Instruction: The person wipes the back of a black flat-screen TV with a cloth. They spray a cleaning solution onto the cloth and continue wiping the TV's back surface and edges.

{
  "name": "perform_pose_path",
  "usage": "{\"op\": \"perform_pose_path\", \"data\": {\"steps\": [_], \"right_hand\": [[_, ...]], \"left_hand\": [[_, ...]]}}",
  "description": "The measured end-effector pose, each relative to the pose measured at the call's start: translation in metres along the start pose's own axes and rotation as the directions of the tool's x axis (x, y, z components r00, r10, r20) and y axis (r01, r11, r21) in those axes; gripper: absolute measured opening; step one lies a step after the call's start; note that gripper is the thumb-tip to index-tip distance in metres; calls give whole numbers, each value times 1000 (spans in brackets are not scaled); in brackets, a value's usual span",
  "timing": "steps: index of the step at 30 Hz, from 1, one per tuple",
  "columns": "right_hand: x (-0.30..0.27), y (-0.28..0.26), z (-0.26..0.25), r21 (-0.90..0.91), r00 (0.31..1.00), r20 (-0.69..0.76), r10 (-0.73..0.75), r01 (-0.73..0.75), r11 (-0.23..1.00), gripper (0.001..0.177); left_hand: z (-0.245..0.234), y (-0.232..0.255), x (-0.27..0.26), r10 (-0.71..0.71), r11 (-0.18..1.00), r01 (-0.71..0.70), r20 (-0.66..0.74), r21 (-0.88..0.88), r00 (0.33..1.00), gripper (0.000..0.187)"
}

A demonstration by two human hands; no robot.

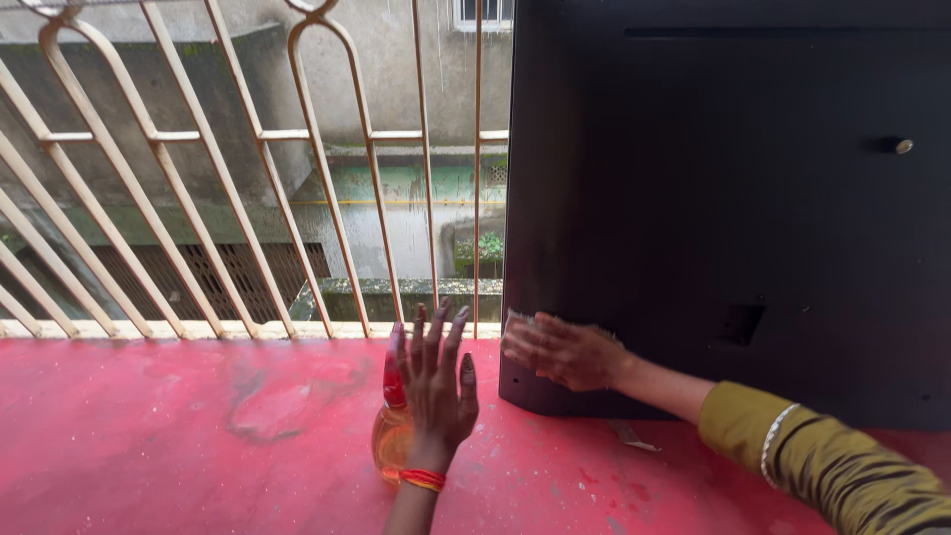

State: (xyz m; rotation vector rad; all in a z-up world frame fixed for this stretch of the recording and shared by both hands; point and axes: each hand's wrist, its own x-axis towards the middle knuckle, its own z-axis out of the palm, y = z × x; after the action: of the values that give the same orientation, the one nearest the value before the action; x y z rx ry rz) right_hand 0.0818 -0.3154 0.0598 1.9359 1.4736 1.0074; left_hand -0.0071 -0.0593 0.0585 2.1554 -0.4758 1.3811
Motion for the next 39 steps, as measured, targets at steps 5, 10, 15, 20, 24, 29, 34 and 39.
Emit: {"op": "perform_pose_path", "data": {"steps": [5,10,15,20,24,29,34,39], "right_hand": [[37,81,-53,-86,973,-69,222,-228,970,62],[72,156,-92,-197,915,-171,364,-394,898,60],[66,129,-73,-139,945,-136,299,-317,938,66],[26,42,-28,103,998,-50,-37,42,994,60],[7,28,-14,119,990,-41,-137,141,983,66],[32,85,-43,41,991,-121,61,-57,998,56],[61,165,-99,-110,952,-204,230,-255,961,58],[77,214,-127,-210,901,-290,324,-390,896,59]], "left_hand": [[15,10,27,-61,990,66,43,-124,997,53],[34,15,55,-85,940,86,16,-330,996,57],[42,16,70,-105,916,82,-38,-393,994,64],[44,15,73,-140,908,121,-18,-400,990,67],[46,15,78,-145,913,117,-43,-391,988,70],[47,19,92,-159,912,123,-59,-391,986,70],[49,31,107,-129,919,81,-100,-387,987,72],[59,44,117,-172,904,106,-127,-414,977,75]]}}
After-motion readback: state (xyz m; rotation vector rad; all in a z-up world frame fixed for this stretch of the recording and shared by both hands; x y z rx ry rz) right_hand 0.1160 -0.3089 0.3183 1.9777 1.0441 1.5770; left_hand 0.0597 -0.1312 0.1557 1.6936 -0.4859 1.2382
